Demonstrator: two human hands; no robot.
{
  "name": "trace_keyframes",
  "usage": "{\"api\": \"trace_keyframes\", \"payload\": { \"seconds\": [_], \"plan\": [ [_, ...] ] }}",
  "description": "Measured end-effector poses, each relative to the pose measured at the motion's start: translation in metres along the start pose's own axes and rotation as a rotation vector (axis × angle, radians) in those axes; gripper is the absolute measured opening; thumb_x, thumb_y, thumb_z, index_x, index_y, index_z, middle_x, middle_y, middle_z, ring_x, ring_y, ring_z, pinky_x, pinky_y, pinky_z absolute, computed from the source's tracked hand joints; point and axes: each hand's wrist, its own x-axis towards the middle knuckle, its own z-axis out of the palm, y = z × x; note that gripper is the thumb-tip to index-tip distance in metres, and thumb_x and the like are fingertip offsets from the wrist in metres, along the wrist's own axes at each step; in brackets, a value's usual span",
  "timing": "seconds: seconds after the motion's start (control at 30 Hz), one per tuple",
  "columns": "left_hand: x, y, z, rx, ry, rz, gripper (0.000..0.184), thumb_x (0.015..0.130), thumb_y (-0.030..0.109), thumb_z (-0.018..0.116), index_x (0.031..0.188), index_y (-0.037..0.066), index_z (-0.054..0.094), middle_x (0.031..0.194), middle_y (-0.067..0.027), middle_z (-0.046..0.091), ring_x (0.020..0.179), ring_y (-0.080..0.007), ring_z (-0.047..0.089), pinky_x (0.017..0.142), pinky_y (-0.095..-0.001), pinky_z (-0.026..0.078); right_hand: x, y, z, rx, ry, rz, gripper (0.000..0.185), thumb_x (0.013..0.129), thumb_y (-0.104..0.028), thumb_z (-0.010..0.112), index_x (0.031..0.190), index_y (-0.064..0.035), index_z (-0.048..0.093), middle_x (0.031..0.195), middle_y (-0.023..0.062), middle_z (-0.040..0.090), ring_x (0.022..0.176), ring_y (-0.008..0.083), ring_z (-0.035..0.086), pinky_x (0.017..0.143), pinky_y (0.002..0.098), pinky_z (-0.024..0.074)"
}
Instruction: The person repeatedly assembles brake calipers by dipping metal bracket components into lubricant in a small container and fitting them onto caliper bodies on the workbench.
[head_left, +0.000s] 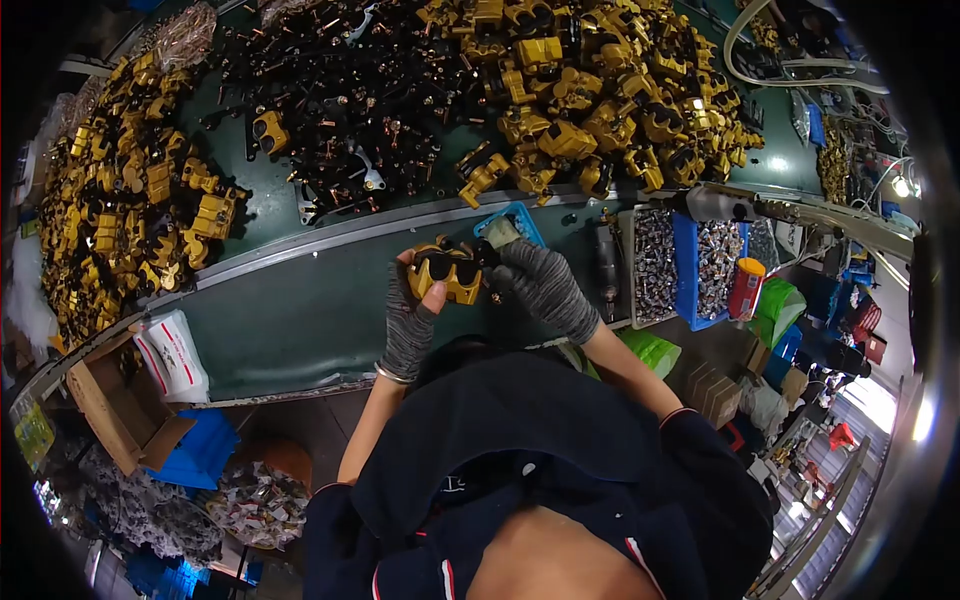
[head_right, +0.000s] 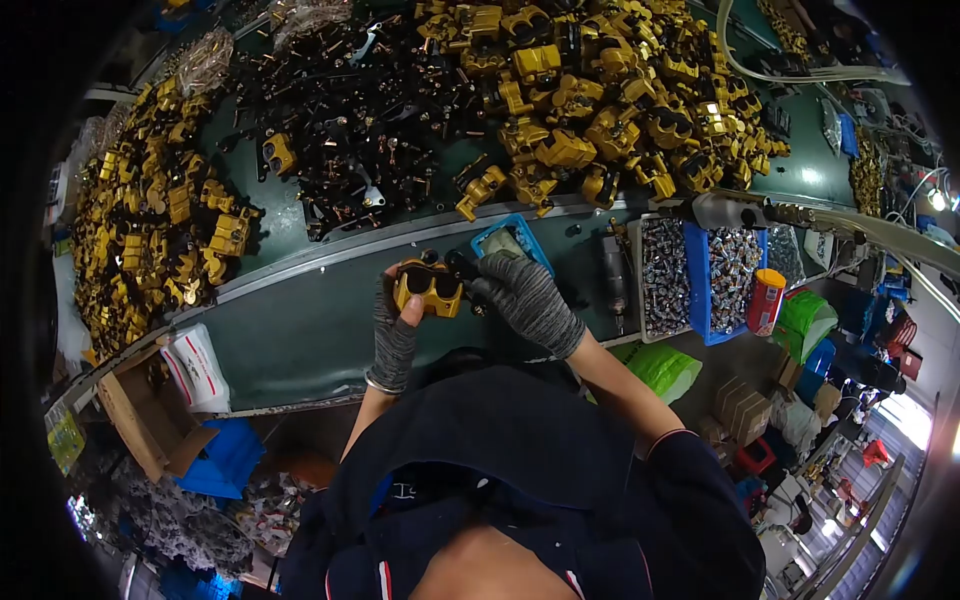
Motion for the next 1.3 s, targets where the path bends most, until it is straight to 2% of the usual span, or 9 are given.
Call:
{"api": "trace_keyframes", "payload": {
  "seconds": [0.37, 0.57, 0.77, 0.87, 0.93, 1.07, 1.13, 1.27, 1.3],
  "plan": [
    [-0.002, 0.014, 0.005, 0.127, -0.094, 0.061, 0.061, 0.078, 0.022, 0.068, 0.124, 0.002, 0.034, 0.109, -0.0118, 0.052, 0.099, -0.0176, 0.054, 0.086, -0.0307, 0.046, 0.002, 0.000, 0.002, -0.012, 0.006, -0.071, 0.022, 0.079, -0.010, 0.067, 0.096, 0.0041, 0.063, 0.085, 0.0171, 0.065, 0.078, 0.0259, 0.064, 0.068, 0.0317, 0.0507],
    [-0.002, 0.011, 0.002, 0.179, -0.107, 0.084, 0.062, 0.077, 0.022, 0.069, 0.123, 0.001, 0.034, 0.110, -0.0126, 0.052, 0.100, -0.0175, 0.054, 0.087, -0.0304, 0.046, 0.005, 0.001, 0.002, 0.028, -0.010, -0.143, 0.017, 0.078, -0.004, 0.067, 0.091, 0.0037, 0.059, 0.077, 0.0127, 0.059, 0.067, 0.0218, 0.058, 0.061, 0.0298, 0.0458],
    [-0.007, 0.020, 0.007, 0.185, -0.094, 0.106, 0.060, 0.076, 0.020, 0.070, 0.121, 0.000, 0.035, 0.107, -0.0132, 0.054, 0.098, -0.0191, 0.056, 0.085, -0.0315, 0.047, 0.002, 0.007, 0.004, -0.008, -0.055, -0.090, 0.014, 0.080, -0.006, 0.065, 0.090, 0.0035, 0.062, 0.079, 0.0151, 0.061, 0.072, 0.0261, 0.062, 0.063, 0.0324, 0.0484],
    [-0.010, 0.024, 0.009, 0.306, -0.112, 0.134, 0.061, 0.076, 0.021, 0.071, 0.120, 0.000, 0.035, 0.106, -0.0141, 0.054, 0.098, -0.0199, 0.057, 0.085, -0.0321, 0.048, -0.002, 0.014, 0.010, 0.001, 0.048, -0.134, 0.014, 0.080, -0.005, 0.064, 0.090, 0.0038, 0.062, 0.079, 0.0164, 0.062, 0.073, 0.0267, 0.062, 0.063, 0.0317, 0.0486],
    [-0.011, 0.023, 0.011, 0.419, -0.118, 0.219, 0.062, 0.076, 0.022, 0.071, 0.120, -0.001, 0.035, 0.107, -0.0150, 0.055, 0.096, -0.0205, 0.058, 0.084, -0.0323, 0.049, -0.001, 0.007, 0.008, 0.019, 0.053, -0.005, 0.013, 0.080, -0.005, 0.064, 0.089, 0.0027, 0.061, 0.076, 0.0147, 0.060, 0.070, 0.0251, 0.061, 0.061, 0.0330, 0.0469],
    [-0.012, 0.021, 0.014, 0.254, -0.089, 0.146, 0.063, 0.076, 0.023, 0.071, 0.121, -0.002, 0.035, 0.107, -0.0148, 0.055, 0.097, -0.0196, 0.058, 0.083, -0.0318, 0.049, -0.001, 0.005, 0.014, -0.139, 0.096, -0.149, 0.013, 0.081, -0.008, 0.063, 0.089, 0.0024, 0.062, 0.076, 0.0149, 0.061, 0.071, 0.0258, 0.062, 0.061, 0.0345, 0.0473],
    [-0.010, 0.024, 0.013, 0.240, -0.072, 0.107, 0.062, 0.076, 0.022, 0.071, 0.121, -0.001, 0.034, 0.106, -0.0143, 0.055, 0.097, -0.0190, 0.057, 0.082, -0.0314, 0.049, 0.001, 0.007, 0.018, -0.152, 0.136, -0.073, 0.017, 0.083, -0.011, 0.061, 0.092, 0.0031, 0.063, 0.082, 0.0187, 0.062, 0.079, 0.0266, 0.062, 0.068, 0.0336, 0.0483],
    [-0.006, 0.011, 0.009, 0.098, 0.010, 0.117, 0.058, 0.078, 0.020, 0.068, 0.120, 0.000, 0.034, 0.106, -0.0108, 0.051, 0.099, -0.0160, 0.053, 0.084, -0.0289, 0.047, 0.015, 0.016, 0.019, 0.077, -0.018, -0.102, 0.022, 0.085, -0.018, 0.062, 0.097, 0.0004, 0.063, 0.084, 0.0130, 0.063, 0.081, 0.0229, 0.061, 0.067, 0.0332, 0.0471],
    [-0.005, 0.004, 0.007, 0.027, 0.034, 0.105, 0.056, 0.079, 0.020, 0.067, 0.120, 0.000, 0.034, 0.107, -0.0096, 0.051, 0.100, -0.0156, 0.052, 0.085, -0.0285, 0.046, 0.016, 0.023, 0.024, 0.526, -0.077, 0.136, 0.026, 0.085, -0.021, 0.063, 0.101, -0.0012, 0.062, 0.087, 0.0096, 0.063, 0.083, 0.0209, 0.060, 0.068, 0.0325, 0.0471]
  ]
}}
